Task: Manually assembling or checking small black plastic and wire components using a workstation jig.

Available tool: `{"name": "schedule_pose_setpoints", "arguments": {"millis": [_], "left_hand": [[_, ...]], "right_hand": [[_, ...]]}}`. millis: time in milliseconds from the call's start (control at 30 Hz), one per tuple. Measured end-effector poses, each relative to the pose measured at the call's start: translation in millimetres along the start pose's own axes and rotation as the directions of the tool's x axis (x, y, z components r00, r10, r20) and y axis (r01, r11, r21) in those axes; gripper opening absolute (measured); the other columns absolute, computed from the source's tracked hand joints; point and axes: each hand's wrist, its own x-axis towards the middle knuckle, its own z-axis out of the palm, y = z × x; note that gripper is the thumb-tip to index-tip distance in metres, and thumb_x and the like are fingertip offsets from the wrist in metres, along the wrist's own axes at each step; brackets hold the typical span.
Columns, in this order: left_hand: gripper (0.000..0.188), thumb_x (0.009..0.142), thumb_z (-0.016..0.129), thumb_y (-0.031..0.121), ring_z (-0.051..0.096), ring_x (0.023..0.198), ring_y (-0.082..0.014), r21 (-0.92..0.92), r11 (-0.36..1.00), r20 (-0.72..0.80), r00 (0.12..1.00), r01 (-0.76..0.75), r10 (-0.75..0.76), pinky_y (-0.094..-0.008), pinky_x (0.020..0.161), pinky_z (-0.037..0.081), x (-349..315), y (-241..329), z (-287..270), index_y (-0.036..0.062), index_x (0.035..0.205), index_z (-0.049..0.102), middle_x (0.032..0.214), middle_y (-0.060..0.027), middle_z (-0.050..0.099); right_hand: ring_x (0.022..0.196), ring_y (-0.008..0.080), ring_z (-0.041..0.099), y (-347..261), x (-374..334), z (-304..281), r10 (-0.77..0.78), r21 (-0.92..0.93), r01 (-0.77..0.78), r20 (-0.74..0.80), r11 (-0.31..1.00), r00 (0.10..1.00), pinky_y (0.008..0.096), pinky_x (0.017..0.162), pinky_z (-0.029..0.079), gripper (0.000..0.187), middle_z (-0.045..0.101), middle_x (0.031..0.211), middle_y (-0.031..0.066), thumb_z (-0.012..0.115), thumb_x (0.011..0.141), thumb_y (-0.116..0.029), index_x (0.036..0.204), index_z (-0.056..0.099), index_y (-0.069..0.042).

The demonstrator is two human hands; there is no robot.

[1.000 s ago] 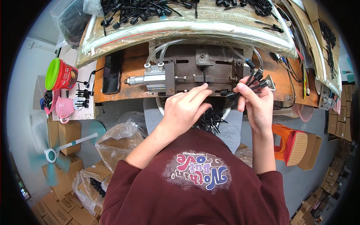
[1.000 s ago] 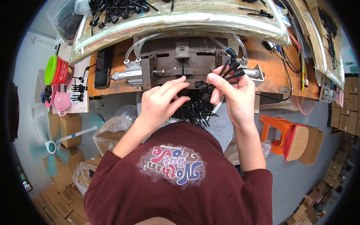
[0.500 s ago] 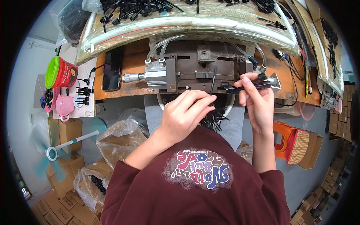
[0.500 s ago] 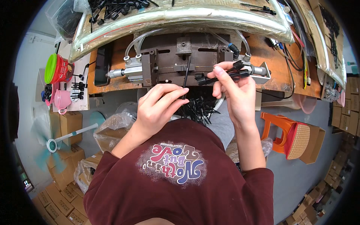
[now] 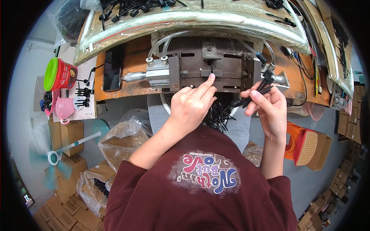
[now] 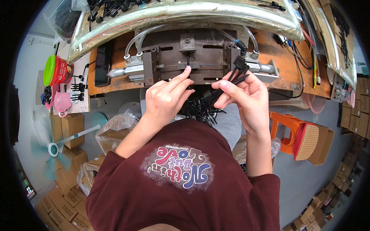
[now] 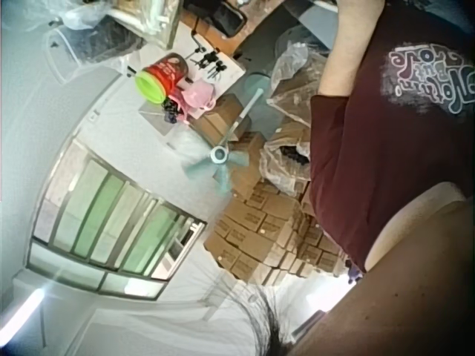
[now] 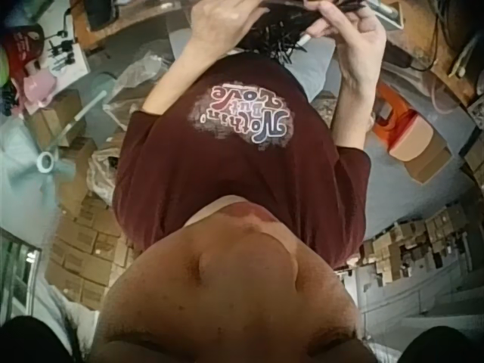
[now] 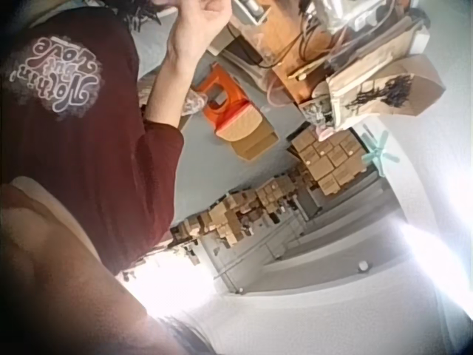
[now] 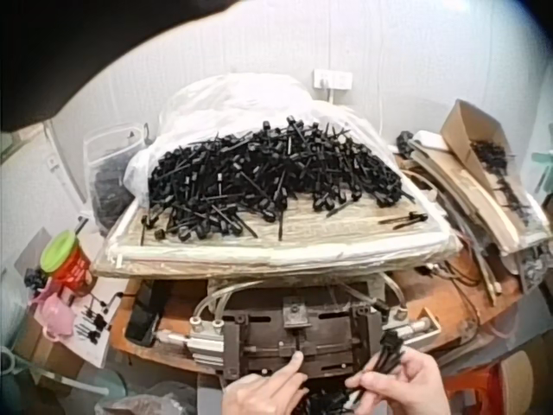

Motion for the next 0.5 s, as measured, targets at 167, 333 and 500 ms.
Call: {"name": "schedule_pose_setpoints", "arguments": {"millis": [167, 333, 500], "left_hand": [[0.034, 0.069, 0.085, 0.017, 0.071, 0.077, -0.0177, -0.434, 0.899, -0.028, 0.996, 0.066, -0.086, -0.0280, 0.071, 0.055, 4, 10, -15, 0.0052, 0.099, 0.072, 0.109, -0.0101, 0.072], [0.035, 0.070, 0.083, 0.010, 0.069, 0.084, -0.0228, -0.539, 0.840, -0.068, 0.997, -0.068, 0.037, -0.0315, 0.071, 0.056, 12, 17, -26, 0.0034, 0.102, 0.072, 0.099, -0.0097, 0.070], [0.030, 0.068, 0.083, 0.006, 0.067, 0.077, -0.0235, -0.513, 0.854, -0.046, 0.997, -0.079, 0.065, -0.0324, 0.065, 0.054, 11, 19, -32, 0.0023, 0.096, 0.073, 0.094, -0.0088, 0.068]], "right_hand": [[0.052, 0.0149, 0.064, 9, 5, 5, 0.052, 0.038, -0.052, 0.004, 0.998, 0.999, 0.0217, 0.044, 0.048, 0.014, 0.070, 0.084, 0.0167, 0.067, 0.092, -0.008, 0.096, 0.059, 0.002], [0.049, 0.0137, 0.062, 21, 8, 18, 0.065, 0.128, -0.073, 0.064, 0.989, 0.996, 0.0233, 0.043, 0.048, 0.013, 0.069, 0.081, 0.0142, 0.066, 0.093, -0.009, 0.096, 0.058, 0.001], [0.048, 0.0123, 0.060, 19, 12, 18, 0.090, 0.155, -0.097, 0.056, 0.983, 0.994, 0.0222, 0.042, 0.044, 0.014, 0.069, 0.082, 0.0147, 0.065, 0.095, -0.012, 0.098, 0.059, 0.000]]}}
